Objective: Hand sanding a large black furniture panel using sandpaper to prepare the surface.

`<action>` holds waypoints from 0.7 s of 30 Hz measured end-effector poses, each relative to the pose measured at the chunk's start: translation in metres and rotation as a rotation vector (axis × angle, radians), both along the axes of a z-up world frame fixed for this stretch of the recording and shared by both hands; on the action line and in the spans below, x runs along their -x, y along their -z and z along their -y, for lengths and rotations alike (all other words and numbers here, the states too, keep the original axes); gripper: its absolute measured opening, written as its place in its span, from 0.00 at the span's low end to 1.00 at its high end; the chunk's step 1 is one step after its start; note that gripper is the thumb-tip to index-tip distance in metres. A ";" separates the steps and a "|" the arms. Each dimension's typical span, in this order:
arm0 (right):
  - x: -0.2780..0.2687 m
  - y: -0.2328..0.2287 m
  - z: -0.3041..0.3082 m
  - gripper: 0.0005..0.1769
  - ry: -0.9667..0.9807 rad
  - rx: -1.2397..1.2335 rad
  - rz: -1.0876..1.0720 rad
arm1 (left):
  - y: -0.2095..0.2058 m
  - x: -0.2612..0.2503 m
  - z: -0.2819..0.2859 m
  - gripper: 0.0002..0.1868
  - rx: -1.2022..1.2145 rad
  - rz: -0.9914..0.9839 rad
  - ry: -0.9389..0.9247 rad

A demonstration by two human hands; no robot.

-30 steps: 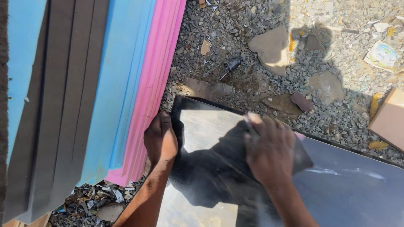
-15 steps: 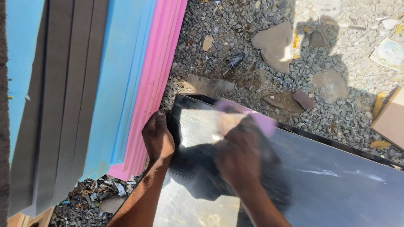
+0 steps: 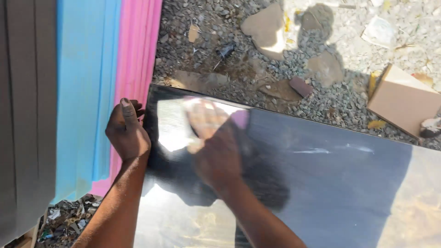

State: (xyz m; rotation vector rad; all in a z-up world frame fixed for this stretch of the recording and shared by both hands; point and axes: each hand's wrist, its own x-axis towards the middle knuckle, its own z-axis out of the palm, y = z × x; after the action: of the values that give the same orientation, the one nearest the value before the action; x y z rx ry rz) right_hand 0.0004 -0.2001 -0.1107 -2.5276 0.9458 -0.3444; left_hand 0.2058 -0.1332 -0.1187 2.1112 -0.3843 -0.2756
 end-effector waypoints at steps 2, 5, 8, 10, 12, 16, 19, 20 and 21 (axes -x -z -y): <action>0.090 0.000 0.030 0.23 0.072 0.007 0.053 | -0.029 0.002 0.018 0.23 -0.049 0.078 0.085; 0.213 -0.033 0.070 0.17 0.216 0.597 -0.527 | -0.073 0.032 0.038 0.28 -0.276 0.061 0.295; 0.231 -0.016 0.080 0.36 0.830 -0.055 -0.457 | -0.038 0.062 0.035 0.30 -0.508 0.634 0.441; 0.198 0.022 0.060 0.30 0.464 0.769 -0.597 | -0.024 0.096 0.039 0.34 -0.629 0.782 0.475; 0.118 -0.010 0.026 0.28 0.323 0.411 -0.436 | -0.027 0.110 0.039 0.34 -0.610 0.701 0.520; 0.156 -0.042 0.056 0.26 0.206 -0.038 -0.039 | -0.025 0.117 0.033 0.37 -0.590 0.575 0.614; 0.314 -0.037 0.099 0.33 0.516 0.214 -0.453 | -0.030 0.126 0.040 0.39 -0.608 0.554 0.580; 0.325 -0.039 0.103 0.33 0.520 0.209 -0.460 | -0.030 0.137 0.044 0.39 -0.609 0.549 0.590; 0.336 -0.041 0.107 0.34 0.693 0.073 -0.469 | -0.030 0.148 0.048 0.40 -0.607 0.556 0.588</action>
State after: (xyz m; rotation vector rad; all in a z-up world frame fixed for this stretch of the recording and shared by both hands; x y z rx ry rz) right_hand -0.3357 -0.3075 -0.0695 -2.3013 2.0205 0.0351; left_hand 0.0582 -0.1813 -0.0885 2.6086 -1.4067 -0.1403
